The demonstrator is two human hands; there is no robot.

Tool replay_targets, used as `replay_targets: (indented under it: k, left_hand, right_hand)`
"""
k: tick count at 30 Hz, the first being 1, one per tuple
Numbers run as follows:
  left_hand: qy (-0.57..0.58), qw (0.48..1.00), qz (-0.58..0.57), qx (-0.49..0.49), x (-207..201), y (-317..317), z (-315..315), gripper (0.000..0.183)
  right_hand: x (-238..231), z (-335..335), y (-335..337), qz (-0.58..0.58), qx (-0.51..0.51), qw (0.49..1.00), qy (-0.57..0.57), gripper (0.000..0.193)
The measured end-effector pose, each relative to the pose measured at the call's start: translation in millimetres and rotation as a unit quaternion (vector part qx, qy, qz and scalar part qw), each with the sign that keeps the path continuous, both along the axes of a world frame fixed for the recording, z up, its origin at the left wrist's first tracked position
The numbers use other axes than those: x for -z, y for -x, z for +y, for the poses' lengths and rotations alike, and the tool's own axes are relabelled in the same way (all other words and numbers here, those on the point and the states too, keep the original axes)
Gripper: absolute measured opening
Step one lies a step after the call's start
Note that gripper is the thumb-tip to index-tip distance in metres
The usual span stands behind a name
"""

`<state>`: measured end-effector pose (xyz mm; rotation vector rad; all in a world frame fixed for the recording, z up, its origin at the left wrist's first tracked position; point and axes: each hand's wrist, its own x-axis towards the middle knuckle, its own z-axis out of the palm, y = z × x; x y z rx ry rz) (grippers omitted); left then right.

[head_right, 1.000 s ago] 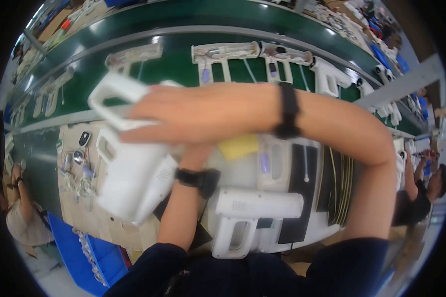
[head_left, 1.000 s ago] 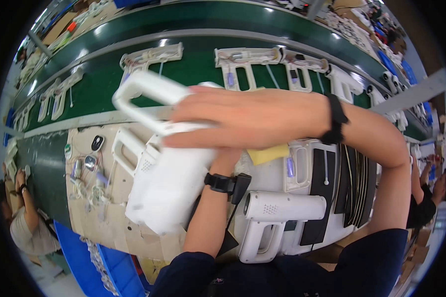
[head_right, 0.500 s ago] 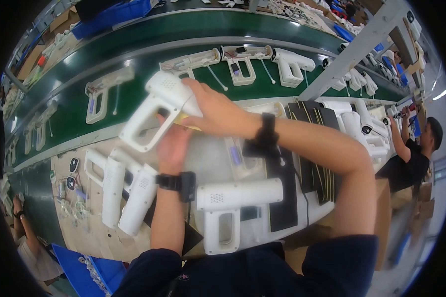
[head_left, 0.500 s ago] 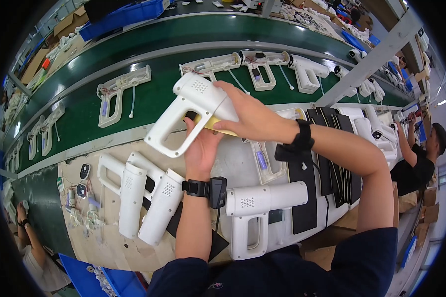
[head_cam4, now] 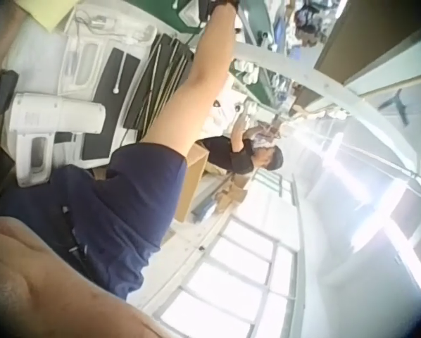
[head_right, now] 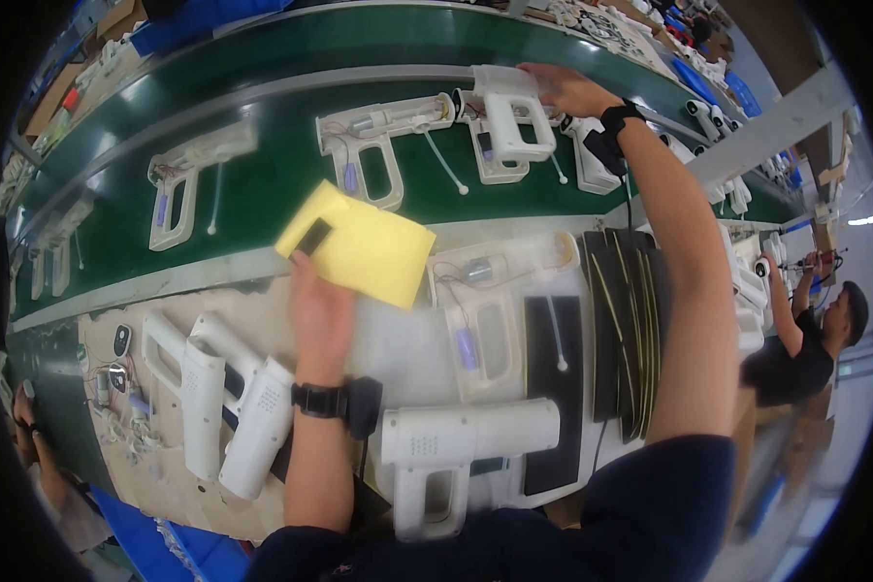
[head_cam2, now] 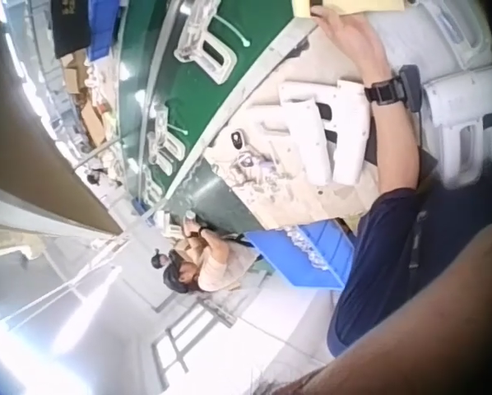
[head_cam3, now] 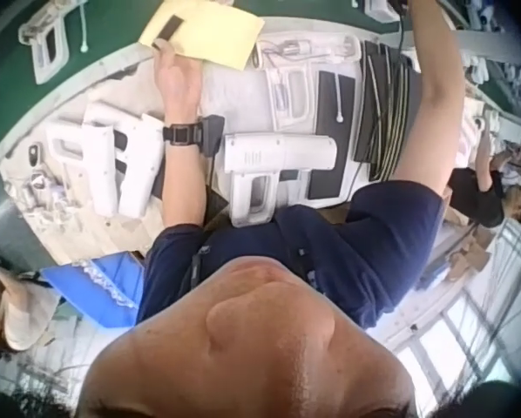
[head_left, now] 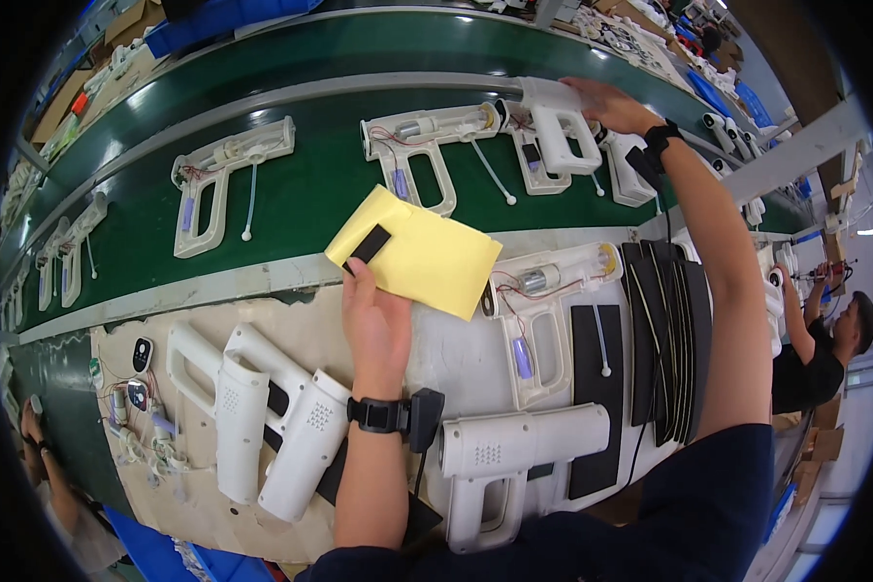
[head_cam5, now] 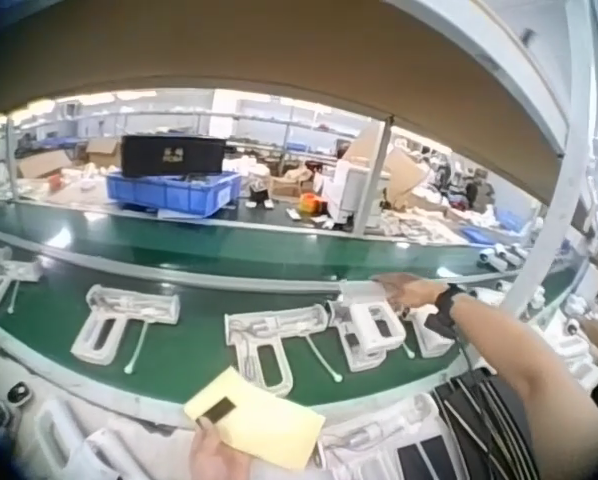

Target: Assemble white plastic housings and attach components at an industrial workstation.

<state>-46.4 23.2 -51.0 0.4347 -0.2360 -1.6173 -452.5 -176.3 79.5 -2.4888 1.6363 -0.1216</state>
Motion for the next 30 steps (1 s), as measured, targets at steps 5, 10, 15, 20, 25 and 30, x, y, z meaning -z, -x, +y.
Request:
replay_targets:
  k: [5,10,15,20,25,30]
  left_hand:
    - [-0.012,1.000,-0.013,-0.003,0.8,3.1,2.6,0.040]
    - [-0.010,1.000,-0.028,-0.009,2.3,3.8,0.8,0.041]
    - [-0.016,0.999,-0.043,-0.011,-0.7,6.0,1.6,0.042]
    - [-0.025,0.999,-0.047,-0.010,-1.6,2.8,2.9,0.041]
    - [-0.036,0.998,-0.055,-0.012,-2.0,1.2,3.2,0.041]
    - [-0.022,0.998,-0.063,-0.008,-6.0,5.6,3.0,0.041]
  right_hand:
    - [35.3,-17.0,23.6,-0.005,-0.036,0.999,0.023,0.072]
    - [48.0,-17.8,21.4,-0.014,-0.036,0.999,0.001,0.071]
    - [49.7,-22.6,32.2,0.012,-0.054,0.998,0.010,0.070]
    - [28.7,-22.8,35.8,0.015,0.003,1.000,-0.025,0.071]
    - [42.1,-22.4,30.0,0.016,-0.024,0.999,-0.044,0.071]
    - [63.7,-14.0,40.6,-0.012,-0.022,1.000,-0.004,0.076]
